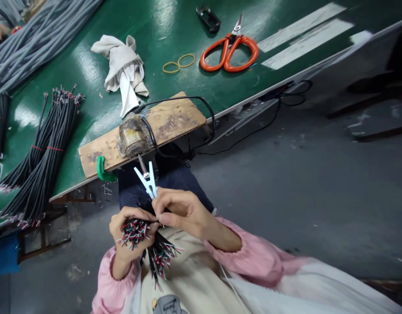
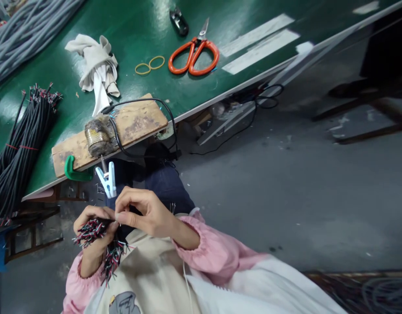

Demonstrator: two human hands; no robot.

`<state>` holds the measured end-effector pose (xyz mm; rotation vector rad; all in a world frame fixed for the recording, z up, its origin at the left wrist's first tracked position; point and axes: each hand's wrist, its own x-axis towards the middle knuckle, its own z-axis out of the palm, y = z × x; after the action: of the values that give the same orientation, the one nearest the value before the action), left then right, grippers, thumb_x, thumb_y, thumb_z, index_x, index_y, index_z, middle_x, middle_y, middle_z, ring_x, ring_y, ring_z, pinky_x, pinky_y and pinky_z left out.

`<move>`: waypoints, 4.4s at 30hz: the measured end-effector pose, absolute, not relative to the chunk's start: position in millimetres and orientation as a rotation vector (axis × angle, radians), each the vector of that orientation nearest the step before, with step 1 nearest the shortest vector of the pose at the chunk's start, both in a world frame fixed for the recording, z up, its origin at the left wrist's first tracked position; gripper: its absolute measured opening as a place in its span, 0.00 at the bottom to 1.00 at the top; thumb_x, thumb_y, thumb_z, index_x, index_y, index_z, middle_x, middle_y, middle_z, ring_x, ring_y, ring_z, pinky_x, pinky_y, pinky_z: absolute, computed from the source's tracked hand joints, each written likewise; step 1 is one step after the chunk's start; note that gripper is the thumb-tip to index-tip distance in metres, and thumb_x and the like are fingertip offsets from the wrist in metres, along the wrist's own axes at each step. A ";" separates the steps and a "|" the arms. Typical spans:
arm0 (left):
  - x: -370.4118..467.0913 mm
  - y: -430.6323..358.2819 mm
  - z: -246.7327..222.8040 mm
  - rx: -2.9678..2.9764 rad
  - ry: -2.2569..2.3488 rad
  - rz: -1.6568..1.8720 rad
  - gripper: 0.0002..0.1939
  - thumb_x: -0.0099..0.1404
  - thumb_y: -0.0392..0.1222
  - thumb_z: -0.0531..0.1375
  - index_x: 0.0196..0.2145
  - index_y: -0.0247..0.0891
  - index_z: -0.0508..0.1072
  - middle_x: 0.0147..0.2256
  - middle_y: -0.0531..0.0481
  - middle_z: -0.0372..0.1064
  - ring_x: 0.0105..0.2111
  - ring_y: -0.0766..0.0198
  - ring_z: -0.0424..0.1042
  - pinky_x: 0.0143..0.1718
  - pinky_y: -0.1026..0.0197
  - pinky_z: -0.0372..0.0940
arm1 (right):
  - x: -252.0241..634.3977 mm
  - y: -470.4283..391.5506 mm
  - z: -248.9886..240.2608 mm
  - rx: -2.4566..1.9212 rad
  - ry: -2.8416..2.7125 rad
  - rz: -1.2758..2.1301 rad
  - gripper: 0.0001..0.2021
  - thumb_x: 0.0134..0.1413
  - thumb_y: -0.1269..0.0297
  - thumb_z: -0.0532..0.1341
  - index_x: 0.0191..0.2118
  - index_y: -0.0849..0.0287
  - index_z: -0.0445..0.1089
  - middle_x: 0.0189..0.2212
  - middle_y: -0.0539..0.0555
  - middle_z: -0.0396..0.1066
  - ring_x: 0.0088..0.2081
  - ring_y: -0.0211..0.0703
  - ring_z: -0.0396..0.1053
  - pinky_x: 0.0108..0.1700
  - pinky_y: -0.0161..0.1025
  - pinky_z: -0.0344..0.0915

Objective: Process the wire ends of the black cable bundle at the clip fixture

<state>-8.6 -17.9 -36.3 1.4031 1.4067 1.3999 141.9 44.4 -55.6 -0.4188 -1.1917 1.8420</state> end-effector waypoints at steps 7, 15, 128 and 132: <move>-9.9 -10.1 -30.6 1.331 1.644 1.389 0.11 0.56 0.45 0.68 0.21 0.39 0.74 0.19 0.53 0.74 0.18 0.67 0.73 0.21 0.68 0.69 | 143.9 36.1 -52.1 -0.387 -1.172 2.071 0.19 0.60 0.47 0.61 0.31 0.60 0.64 0.26 0.50 0.65 0.29 0.35 0.64 0.34 0.37 0.63; -10.0 -18.2 -20.5 1.301 1.672 1.254 0.06 0.54 0.35 0.66 0.21 0.38 0.76 0.15 0.55 0.69 0.14 0.69 0.65 0.19 0.68 0.61 | 139.3 37.7 -55.5 -0.678 -1.133 1.880 0.18 0.59 0.49 0.63 0.31 0.60 0.67 0.24 0.48 0.66 0.26 0.33 0.63 0.31 0.34 0.62; 4.7 3.9 8.6 1.479 1.616 1.276 0.05 0.54 0.30 0.68 0.25 0.39 0.81 0.21 0.52 0.77 0.18 0.68 0.73 0.21 0.69 0.68 | 129.8 67.3 -62.9 -0.486 -0.828 1.993 0.23 0.51 0.43 0.67 0.24 0.62 0.71 0.19 0.48 0.65 0.23 0.34 0.59 0.27 0.34 0.57; 4.4 0.4 2.5 1.479 1.578 1.247 0.07 0.53 0.29 0.68 0.26 0.39 0.81 0.23 0.53 0.78 0.20 0.69 0.73 0.24 0.70 0.68 | 143.7 53.8 -51.5 -0.541 -1.203 1.587 0.15 0.58 0.56 0.65 0.26 0.60 0.70 0.21 0.49 0.65 0.25 0.36 0.60 0.27 0.35 0.57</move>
<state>4.4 0.4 2.5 1.4786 1.5785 1.2465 143.7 53.8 -51.5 -0.5409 -1.2026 1.5867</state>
